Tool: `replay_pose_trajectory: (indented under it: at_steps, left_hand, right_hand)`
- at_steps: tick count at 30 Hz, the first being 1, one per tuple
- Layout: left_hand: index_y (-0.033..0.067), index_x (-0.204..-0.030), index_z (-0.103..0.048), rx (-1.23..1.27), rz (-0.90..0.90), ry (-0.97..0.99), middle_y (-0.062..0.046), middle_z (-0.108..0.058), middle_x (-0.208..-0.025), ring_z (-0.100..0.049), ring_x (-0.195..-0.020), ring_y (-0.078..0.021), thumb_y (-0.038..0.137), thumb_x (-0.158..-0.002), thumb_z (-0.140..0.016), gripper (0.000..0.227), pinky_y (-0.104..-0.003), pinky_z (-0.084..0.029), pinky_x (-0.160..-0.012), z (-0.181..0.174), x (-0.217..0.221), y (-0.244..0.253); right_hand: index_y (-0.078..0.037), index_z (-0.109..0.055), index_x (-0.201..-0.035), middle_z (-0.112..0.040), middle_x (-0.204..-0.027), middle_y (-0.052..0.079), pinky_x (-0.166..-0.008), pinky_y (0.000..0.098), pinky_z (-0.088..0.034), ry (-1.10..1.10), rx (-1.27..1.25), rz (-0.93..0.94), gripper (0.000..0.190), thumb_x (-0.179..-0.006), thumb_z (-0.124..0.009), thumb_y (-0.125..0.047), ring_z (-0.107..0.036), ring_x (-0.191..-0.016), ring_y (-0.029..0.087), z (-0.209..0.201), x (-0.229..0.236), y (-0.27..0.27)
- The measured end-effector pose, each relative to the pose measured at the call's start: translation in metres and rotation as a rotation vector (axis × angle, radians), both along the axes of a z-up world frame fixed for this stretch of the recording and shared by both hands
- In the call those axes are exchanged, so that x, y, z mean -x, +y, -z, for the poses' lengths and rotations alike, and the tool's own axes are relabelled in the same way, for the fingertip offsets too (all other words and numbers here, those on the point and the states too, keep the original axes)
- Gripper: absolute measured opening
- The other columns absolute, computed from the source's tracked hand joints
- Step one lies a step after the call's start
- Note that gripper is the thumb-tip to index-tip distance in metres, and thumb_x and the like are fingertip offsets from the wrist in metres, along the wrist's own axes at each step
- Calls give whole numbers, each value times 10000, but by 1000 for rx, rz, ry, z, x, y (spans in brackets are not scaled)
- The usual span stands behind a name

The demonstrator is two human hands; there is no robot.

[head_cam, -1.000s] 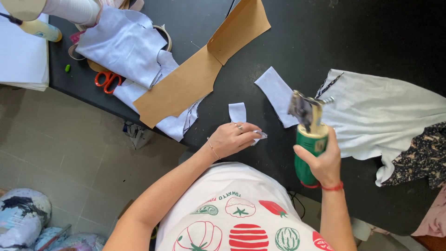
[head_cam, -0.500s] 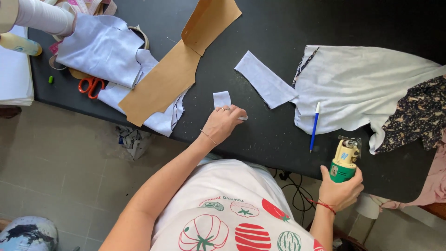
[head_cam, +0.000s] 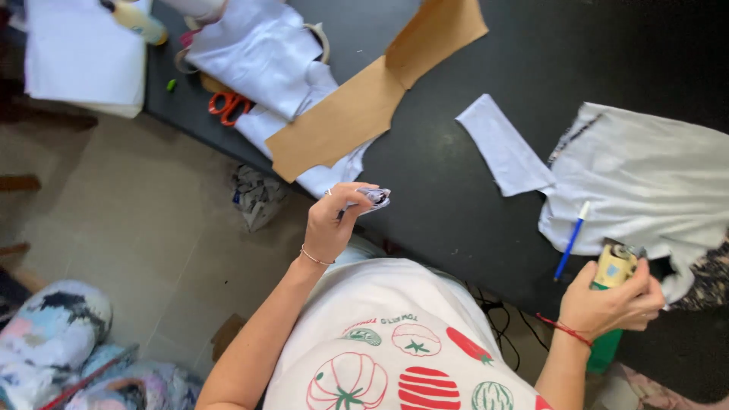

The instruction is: The person lays out a white fabric on a table, places a cardboard pattern on it, and traces the outline with a blue pen. They then use a green electric rotary cutter to cut the fabric along the traced lines. Finally, they use red scissors to trim the cut fabric piece.

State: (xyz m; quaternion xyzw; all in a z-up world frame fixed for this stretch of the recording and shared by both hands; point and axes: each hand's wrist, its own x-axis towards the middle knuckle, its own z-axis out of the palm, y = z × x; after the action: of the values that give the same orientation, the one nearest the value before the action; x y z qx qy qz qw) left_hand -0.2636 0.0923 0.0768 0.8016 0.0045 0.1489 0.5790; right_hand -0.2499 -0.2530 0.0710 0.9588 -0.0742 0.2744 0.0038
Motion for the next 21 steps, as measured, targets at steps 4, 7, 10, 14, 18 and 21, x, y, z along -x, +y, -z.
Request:
replay_pose_trajectory:
  at_steps: [4,7,10,14,18,21]
  left_hand:
    - [57,-791,-516,-62,-268,-93,-141,-587,-918,-610,-868,-246,-66,-835,-484,135,-282,-523,-689,12,49,58]
    - [60,-792,-507,-330,-587,-41,-111,-595,-893,-597,-854,-243,-91,-812,-512,153,-316,-473,-775,33,80,104]
    - [88,-791,-520,-345,-844,27,-74,-590,-906,-572,-857,-222,-12,-818,-550,107,-294,-438,-763,59,82,148]
    - [115,-847,-577,-453,-900,80,-99,-509,-1073,-506,-995,-240,29,-790,-552,106,-357,-412,-848,59,42,177]
    - [148,-974,-613,-717,-705,150,-10,-566,-967,-542,-823,-209,175,-748,-642,230,-364,-392,-794,65,-26,197]
    - [185,-952,-592,-962,-673,348,-45,-553,-935,-520,-880,-247,463,-621,-727,453,-435,-320,-853,91,-71,211]
  right_hand:
    - [65,-644,-972,-417,-999,166,-782,468,-324,2,-194,-363,212,-761,-661,63,-462,-904,371,30,-57,29]
    - [-9,-652,-978,-467,-993,174,-867,442,-340,210,-326,-527,223,-758,-678,-24,-472,-936,346,47,-96,51]
    - [-3,-648,-1029,-498,-986,185,-849,391,-407,287,-340,-672,238,-797,-693,-29,-491,-896,307,42,-127,83]
    - [8,-631,-1038,-515,-1019,179,-706,330,-448,417,-450,-725,177,-862,-647,2,-548,-796,226,12,-127,138]
    - [-24,-602,-964,-537,-937,126,-688,297,-434,604,-558,-823,159,-805,-608,-34,-529,-766,199,-9,-108,196]
    - [-37,-612,-971,-523,-994,115,-667,270,-445,696,-609,-876,203,-770,-620,-68,-549,-775,182,-19,-92,226]
